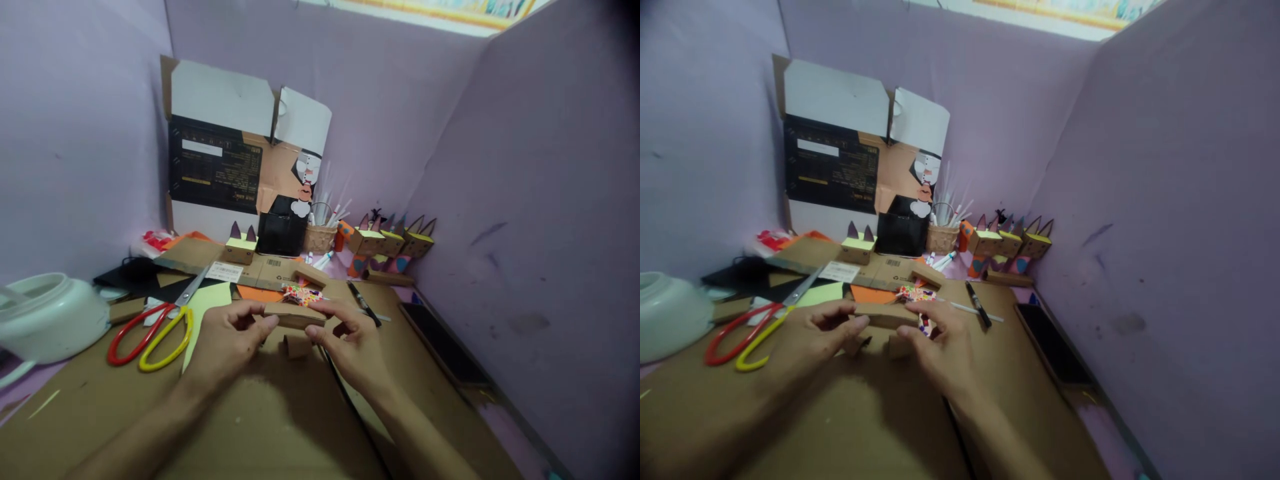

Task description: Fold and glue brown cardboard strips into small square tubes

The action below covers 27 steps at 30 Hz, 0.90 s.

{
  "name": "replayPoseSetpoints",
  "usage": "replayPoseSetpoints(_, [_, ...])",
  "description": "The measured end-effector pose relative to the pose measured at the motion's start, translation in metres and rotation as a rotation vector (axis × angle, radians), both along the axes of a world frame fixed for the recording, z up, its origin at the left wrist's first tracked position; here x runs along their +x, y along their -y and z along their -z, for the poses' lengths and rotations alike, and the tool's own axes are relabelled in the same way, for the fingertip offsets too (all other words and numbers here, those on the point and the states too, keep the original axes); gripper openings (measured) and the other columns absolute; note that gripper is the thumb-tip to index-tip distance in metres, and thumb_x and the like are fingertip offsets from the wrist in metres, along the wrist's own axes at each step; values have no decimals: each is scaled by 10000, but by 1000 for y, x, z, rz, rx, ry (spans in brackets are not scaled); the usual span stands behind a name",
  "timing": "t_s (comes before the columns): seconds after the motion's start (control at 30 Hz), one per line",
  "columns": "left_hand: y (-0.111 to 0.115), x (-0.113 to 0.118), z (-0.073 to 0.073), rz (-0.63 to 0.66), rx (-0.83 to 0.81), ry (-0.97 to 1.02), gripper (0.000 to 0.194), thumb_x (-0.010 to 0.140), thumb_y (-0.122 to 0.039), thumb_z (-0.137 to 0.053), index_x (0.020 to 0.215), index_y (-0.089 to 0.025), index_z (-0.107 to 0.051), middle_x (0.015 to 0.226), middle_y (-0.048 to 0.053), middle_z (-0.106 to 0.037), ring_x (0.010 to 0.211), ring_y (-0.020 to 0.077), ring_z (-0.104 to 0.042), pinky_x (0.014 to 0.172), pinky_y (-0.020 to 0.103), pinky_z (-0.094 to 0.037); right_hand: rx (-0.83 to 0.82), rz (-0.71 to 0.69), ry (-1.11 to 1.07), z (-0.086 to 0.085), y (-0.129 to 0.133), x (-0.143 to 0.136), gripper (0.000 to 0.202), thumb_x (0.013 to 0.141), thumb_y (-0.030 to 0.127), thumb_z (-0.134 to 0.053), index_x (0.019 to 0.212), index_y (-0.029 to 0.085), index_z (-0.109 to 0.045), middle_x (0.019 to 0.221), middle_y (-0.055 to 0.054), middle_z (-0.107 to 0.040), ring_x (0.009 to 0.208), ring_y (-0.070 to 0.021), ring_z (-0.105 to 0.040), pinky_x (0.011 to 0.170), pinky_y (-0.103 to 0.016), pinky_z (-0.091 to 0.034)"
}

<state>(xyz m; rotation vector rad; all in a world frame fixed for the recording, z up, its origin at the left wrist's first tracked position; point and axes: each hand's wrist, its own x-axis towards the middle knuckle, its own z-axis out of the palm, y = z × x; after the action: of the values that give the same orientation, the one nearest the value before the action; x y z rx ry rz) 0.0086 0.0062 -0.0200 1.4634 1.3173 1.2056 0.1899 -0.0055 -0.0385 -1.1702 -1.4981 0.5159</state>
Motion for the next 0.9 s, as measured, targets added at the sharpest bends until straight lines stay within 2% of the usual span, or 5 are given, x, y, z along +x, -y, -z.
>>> replayPoseSetpoints(0.13, [0, 5, 3, 140, -159, 99, 138, 645, -280, -657, 660, -143, -670, 367, -65, -459, 330, 57, -357, 347, 162, -257, -30, -8, 84, 5, 0, 1, 215, 611, 200, -737, 823, 209, -703, 833, -60, -701, 731, -207, -617, 534, -277, -459])
replayPoseSetpoints(0.23, [2, 9, 6, 222, -200, 92, 165, 653, -261, -638, 548, -134, -626, 366, -43, -494, 312, 52, -376, 335, 156, -275, 33, -48, 151, 8, 1, 1, 195, 619, 220, -751, 806, 210, -695, 812, -59, -701, 778, -214, -617, 560, -283, -470])
replayPoseSetpoints(0.37, [8, 16, 8, 237, -229, 56, 164, 659, -224, -611, 519, -140, -597, 389, -21, -548, 322, 70, -446, 347, 160, -337, 206, -92, 318, 6, 6, -1, 135, 705, 203, -693, 839, 193, -687, 844, -73, -694, 772, -191, -618, 619, -290, -483])
replayPoseSetpoints(0.6, [16, 20, 3, 220, -203, 54, 227, 681, -178, -586, 457, -148, -570, 361, -10, -554, 311, 74, -462, 344, 156, -351, 406, 1, 609, 3, 15, -7, 128, 805, 132, -540, 812, 172, -661, 731, -64, -671, 665, -163, -588, 582, -259, -454])
replayPoseSetpoints(0.9, [20, 25, 2, 251, -185, 169, 261, 676, -141, -598, 416, -158, -587, 363, 7, -574, 320, 84, -483, 346, 162, -373, 446, 151, 729, 5, 19, -15, 200, 797, 83, -421, 734, 153, -597, 684, -85, -637, 657, -187, -561, 579, -275, -423])
